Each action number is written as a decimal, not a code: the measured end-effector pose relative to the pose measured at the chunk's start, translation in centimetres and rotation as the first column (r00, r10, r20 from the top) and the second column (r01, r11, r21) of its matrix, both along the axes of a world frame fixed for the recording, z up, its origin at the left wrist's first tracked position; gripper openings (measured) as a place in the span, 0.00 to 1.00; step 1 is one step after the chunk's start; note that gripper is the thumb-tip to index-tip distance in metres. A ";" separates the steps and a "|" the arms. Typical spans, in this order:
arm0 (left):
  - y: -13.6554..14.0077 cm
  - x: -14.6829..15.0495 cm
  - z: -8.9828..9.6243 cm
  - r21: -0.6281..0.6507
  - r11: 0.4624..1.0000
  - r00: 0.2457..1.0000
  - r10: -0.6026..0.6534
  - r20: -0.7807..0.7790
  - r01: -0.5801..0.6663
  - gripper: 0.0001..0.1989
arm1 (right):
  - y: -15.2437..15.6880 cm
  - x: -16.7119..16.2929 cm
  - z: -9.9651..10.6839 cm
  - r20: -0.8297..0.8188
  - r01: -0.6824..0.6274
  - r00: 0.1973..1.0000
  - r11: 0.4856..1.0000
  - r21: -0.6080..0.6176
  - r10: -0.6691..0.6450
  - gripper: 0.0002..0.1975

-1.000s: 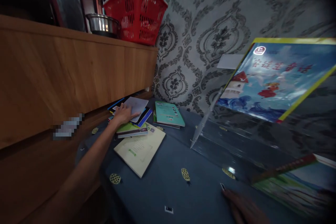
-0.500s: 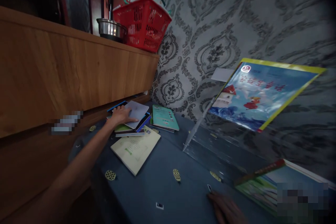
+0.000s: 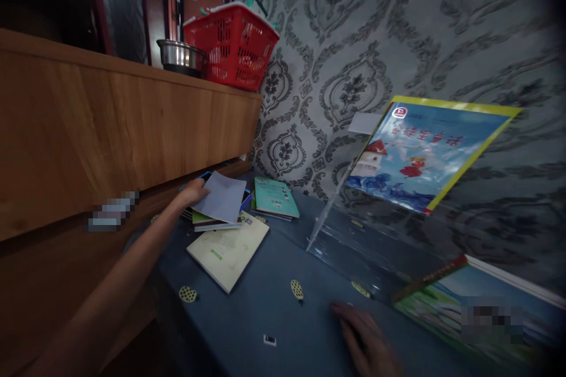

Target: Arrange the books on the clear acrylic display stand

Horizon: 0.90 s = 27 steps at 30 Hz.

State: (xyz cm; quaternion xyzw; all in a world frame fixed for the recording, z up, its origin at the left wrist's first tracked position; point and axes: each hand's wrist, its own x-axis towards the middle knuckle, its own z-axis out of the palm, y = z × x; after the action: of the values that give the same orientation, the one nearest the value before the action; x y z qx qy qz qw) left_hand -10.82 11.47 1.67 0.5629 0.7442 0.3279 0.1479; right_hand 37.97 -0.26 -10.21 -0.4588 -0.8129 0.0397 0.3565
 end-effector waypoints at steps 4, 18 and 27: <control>-2.3 1.5 -1.1 0.001 1.000 0.995 -0.002 0.098 0.002 0.04 | 0.2 -3.9 0.3 -0.175 -0.043 0.984 0.989 -0.141 0.018 0.22; -11.7 12.9 -5.8 0.048 0.924 0.632 -0.298 0.715 0.380 0.17 | 0.3 -13.4 3.4 -0.852 -0.577 0.459 0.646 -0.500 -0.251 0.31; -10.9 19.2 -8.0 0.064 0.826 0.543 -0.424 0.725 0.561 0.15 | -2.6 -7.0 2.4 -0.771 -0.400 0.524 0.694 -0.599 -0.363 0.30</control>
State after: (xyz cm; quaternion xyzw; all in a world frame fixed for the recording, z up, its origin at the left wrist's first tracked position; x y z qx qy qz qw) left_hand 8.34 0.53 -6.32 0.5619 0.4635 0.3966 0.5587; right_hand 30.97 -2.82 -7.79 -0.4685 -0.4506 0.5768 0.4948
